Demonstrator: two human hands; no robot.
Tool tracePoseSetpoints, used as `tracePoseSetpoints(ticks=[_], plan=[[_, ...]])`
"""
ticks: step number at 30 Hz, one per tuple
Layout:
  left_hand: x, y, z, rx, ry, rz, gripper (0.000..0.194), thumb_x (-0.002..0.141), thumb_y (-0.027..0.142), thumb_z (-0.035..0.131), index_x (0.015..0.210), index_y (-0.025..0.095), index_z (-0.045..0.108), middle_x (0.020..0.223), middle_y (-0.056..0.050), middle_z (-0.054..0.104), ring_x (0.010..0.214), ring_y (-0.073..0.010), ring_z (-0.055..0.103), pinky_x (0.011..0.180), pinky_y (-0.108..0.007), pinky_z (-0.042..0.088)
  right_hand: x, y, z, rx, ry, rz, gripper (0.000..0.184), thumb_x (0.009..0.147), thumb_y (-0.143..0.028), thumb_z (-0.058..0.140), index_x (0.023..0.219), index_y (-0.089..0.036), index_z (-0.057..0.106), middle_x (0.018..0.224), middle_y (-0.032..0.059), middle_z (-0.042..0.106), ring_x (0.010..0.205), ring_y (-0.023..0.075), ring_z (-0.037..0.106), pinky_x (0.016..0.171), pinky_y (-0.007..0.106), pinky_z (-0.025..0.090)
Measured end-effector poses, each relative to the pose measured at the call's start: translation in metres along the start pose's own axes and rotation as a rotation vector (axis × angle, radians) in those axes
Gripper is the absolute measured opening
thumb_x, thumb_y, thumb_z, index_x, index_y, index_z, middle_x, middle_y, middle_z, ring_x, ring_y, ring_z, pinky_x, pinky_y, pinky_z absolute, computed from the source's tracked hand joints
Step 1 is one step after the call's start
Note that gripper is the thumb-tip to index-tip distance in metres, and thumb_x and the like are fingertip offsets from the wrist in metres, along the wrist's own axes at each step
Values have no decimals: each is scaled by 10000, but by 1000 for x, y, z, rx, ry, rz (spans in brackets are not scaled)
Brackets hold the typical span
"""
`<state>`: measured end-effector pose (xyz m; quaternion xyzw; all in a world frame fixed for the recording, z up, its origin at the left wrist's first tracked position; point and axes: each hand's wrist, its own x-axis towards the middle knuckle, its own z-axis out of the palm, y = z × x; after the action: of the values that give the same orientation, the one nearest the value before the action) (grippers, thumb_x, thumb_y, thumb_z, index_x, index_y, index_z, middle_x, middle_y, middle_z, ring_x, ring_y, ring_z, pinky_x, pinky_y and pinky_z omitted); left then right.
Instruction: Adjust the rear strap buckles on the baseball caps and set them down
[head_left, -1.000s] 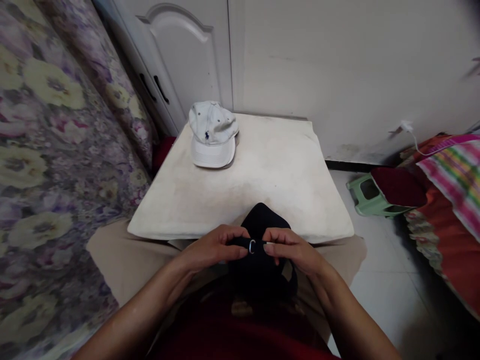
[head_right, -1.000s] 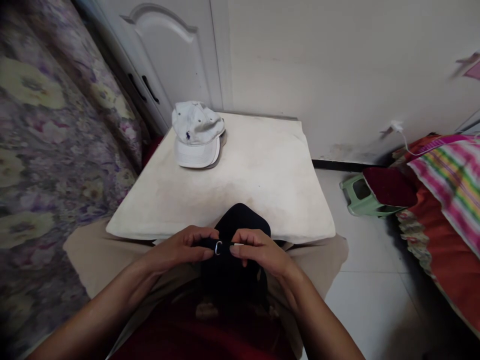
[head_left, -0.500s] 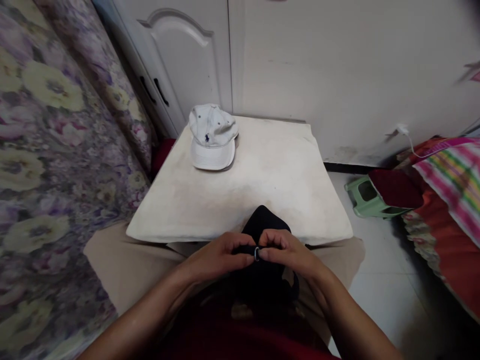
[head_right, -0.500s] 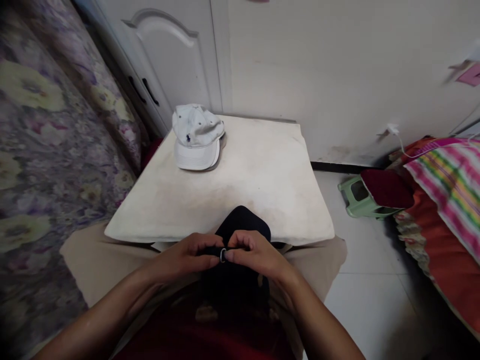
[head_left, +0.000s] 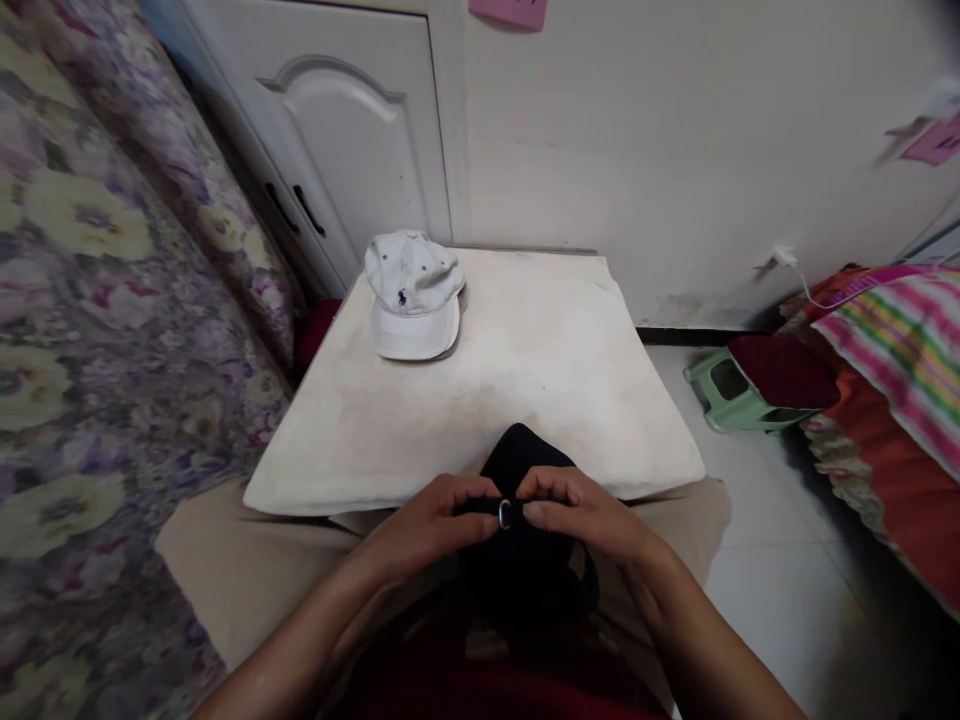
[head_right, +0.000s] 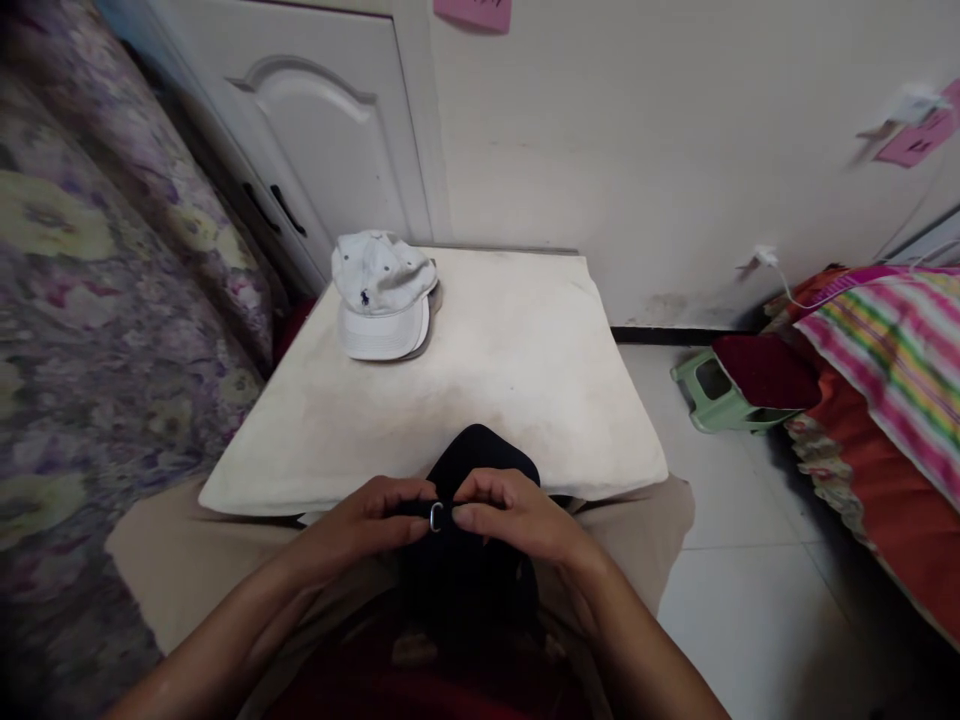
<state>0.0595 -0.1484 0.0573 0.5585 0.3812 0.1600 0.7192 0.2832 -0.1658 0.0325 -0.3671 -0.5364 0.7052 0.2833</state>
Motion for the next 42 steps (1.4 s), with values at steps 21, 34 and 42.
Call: tracePoseSetpoints(ticks=[21, 34, 42], plan=[[12, -1, -4, 148, -84, 108, 334, 907, 420, 606, 698, 171, 530, 623, 66, 387, 579, -103, 326, 555, -238, 257, 1, 7, 0, 49, 25, 10, 269, 855, -406, 725, 820, -150, 648, 633, -42, 601, 510, 69, 530, 505, 187, 380], [11, 3, -8, 132, -147, 94, 331, 901, 450, 597, 727, 169, 577, 626, 57, 373, 582, -112, 306, 554, -247, 231, -6, 6, 0, 119, 88, -30, 263, 843, -399, 721, 789, -164, 617, 611, -27, 659, 443, 60, 395, 435, 192, 263], [10, 8, -9, -115, -36, 83, 304, 816, 423, 710, 725, 144, 634, 685, 23, 473, 636, -118, 401, 588, -230, 295, -16, 12, -17, 232, 21, -95, 358, 741, -437, 812, 867, -147, 644, 779, 17, 693, 656, 105, 583, 589, 207, 423]])
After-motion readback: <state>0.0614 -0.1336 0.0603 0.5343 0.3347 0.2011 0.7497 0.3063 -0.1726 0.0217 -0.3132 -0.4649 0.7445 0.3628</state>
